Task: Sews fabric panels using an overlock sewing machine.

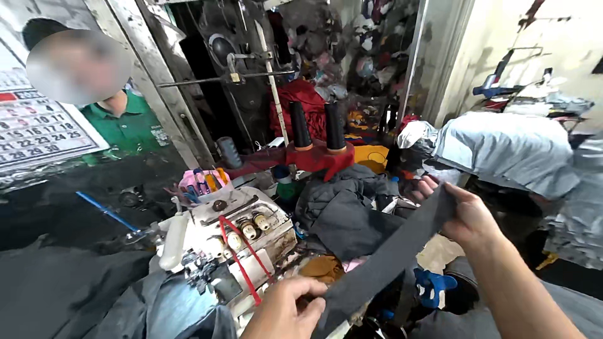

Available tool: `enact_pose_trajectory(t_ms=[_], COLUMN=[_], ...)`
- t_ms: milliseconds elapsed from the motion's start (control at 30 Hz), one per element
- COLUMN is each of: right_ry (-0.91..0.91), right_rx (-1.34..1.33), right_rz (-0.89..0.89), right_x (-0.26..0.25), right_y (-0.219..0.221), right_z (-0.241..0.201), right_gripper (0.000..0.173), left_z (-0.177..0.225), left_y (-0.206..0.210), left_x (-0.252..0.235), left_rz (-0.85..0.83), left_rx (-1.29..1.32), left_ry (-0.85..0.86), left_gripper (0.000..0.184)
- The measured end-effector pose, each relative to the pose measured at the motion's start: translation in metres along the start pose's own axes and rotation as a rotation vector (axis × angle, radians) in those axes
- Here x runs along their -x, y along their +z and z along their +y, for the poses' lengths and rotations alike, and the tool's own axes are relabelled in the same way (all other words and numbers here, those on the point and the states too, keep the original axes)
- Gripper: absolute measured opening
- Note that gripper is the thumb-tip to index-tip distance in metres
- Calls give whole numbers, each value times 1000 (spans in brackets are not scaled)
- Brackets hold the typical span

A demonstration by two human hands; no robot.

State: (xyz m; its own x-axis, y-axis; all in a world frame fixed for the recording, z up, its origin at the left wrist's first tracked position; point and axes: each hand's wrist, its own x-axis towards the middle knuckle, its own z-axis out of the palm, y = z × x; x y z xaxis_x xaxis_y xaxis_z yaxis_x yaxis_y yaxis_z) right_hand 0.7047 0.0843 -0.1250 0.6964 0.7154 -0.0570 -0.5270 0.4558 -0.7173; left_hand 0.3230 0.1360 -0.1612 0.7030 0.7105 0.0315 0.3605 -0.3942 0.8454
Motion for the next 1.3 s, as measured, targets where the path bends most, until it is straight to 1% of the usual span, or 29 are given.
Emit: enact_pose_trajectory(t_ms=[33,100,167,200,233,300,367,433,500,567,633,700,767,867,933,1033,1100,1133,1200,1233,1267,1300], right_ry=[-17,-20,7,38,51,9,-29,-24,4,41,36,-10,-32,-44,-67,-94,-110,-113,-121,-136,-139,-136], right_rx=[57,191,276,301,323,348,356,367,364,346,358,388,363,258,229,221,233,258,361,434,485,504], right_rz=[-34,-119,-251,-315,-374,-487,-552,-566,-554,-536,-479,-393,-376,-338,-327,-361,-387,-401,-408,-424,-452,-490], right_x=[14,53,87,101,113,131,141,145,145,146,147,150,145,121,111,111,105,105,113,120,129,136], right_y=[7,24,37,41,46,55,65,74,82,90,102,116,122,116,110,108,107,105,101,98,93,87], right_z=[-1,7,28,43,57,84,102,112,115,113,107,100,92,81,73,61,58,59,68,75,83,93], right_gripper=[39,43,52,55,52,40,31,26,28,37,45,49,47,35,34,36,34,33,29,28,27,25], left_z=[-10,-30,-46,-50,-52,-53,-61,-75,-86,-92,-94,-87,-84,-96,-93,-82,-77,-75,-74,-75,-77,-78], left_y=[-5,-16,-26,-28,-29,-29,-33,-38,-43,-48,-51,-52,-50,-52,-51,-49,-49,-49,-51,-51,-51,-51], left_x=[11,38,62,72,82,100,116,131,144,151,156,158,160,163,164,161,153,148,138,134,131,130], left_rz=[-13,15,76,94,111,140,164,200,232,264,336,441,490,433,416,410,393,381,322,283,233,168], left_rx=[-41,-5,170,278,371,486,494,467,460,432,375,343,344,356,353,325,310,317,399,466,559,681], left_ry=[20,84,153,171,176,184,188,188,203,228,232,169,115,163,111,0,-20,-3,77,118,157,190], left_gripper=[15,18,20,19,17,13,12,12,10,10,11,13,17,15,15,17,22,24,19,15,15,21])
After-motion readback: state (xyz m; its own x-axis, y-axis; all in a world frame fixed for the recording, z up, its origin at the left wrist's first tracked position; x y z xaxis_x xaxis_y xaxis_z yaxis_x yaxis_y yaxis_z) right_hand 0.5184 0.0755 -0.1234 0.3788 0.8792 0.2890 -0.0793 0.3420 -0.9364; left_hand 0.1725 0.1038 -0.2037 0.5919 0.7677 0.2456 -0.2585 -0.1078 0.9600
